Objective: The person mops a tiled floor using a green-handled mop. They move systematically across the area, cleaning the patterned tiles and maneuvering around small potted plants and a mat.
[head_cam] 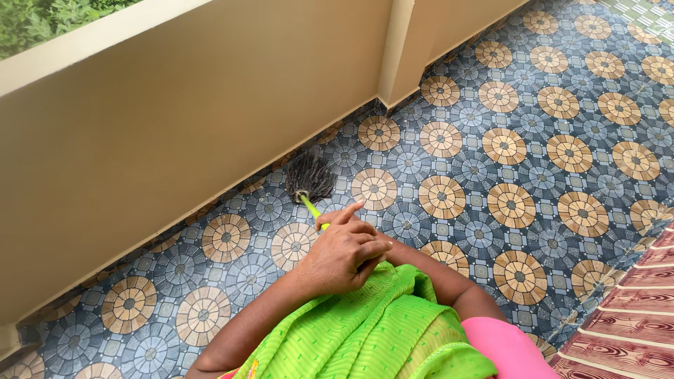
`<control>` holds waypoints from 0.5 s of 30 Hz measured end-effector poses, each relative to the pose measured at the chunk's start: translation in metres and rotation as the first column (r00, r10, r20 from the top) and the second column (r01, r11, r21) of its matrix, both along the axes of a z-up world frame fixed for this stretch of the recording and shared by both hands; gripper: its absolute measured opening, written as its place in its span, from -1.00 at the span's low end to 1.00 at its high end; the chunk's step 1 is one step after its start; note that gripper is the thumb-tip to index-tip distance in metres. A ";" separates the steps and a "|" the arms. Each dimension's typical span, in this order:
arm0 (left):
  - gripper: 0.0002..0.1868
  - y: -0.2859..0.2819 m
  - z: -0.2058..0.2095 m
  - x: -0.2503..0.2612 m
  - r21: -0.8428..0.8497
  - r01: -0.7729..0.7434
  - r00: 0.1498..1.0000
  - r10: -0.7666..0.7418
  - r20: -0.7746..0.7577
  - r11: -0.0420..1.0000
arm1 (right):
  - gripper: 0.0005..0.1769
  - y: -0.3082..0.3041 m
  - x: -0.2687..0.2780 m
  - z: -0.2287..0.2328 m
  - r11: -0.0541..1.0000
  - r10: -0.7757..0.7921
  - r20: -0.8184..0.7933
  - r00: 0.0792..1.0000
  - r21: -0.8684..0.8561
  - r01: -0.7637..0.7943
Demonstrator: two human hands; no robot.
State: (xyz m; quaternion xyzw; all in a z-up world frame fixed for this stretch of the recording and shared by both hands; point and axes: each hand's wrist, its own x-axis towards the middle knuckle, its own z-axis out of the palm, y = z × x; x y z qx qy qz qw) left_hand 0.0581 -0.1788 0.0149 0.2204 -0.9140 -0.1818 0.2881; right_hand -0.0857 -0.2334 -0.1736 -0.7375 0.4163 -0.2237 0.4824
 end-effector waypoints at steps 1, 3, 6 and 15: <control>-0.71 -0.002 -0.001 -0.002 -0.014 -0.002 1.000 0.001 -0.007 1.000 | -0.76 0.004 0.002 -0.001 0.999 0.025 0.029 0.999 -0.044 -0.023; -0.72 -0.005 -0.004 -0.007 0.000 -0.023 1.000 0.023 0.008 1.000 | -0.78 0.010 0.007 -0.007 0.997 0.025 0.028 0.999 -0.079 -0.023; -0.76 -0.003 -0.013 -0.017 0.035 -0.050 0.997 0.047 0.064 0.998 | -0.80 0.016 0.015 -0.016 0.991 0.018 0.032 0.999 -0.134 -0.013; -0.51 0.008 -0.038 -0.034 0.081 -0.006 1.000 0.006 0.003 0.997 | -0.75 0.012 0.024 -0.024 0.948 -0.098 0.050 0.994 -0.301 0.108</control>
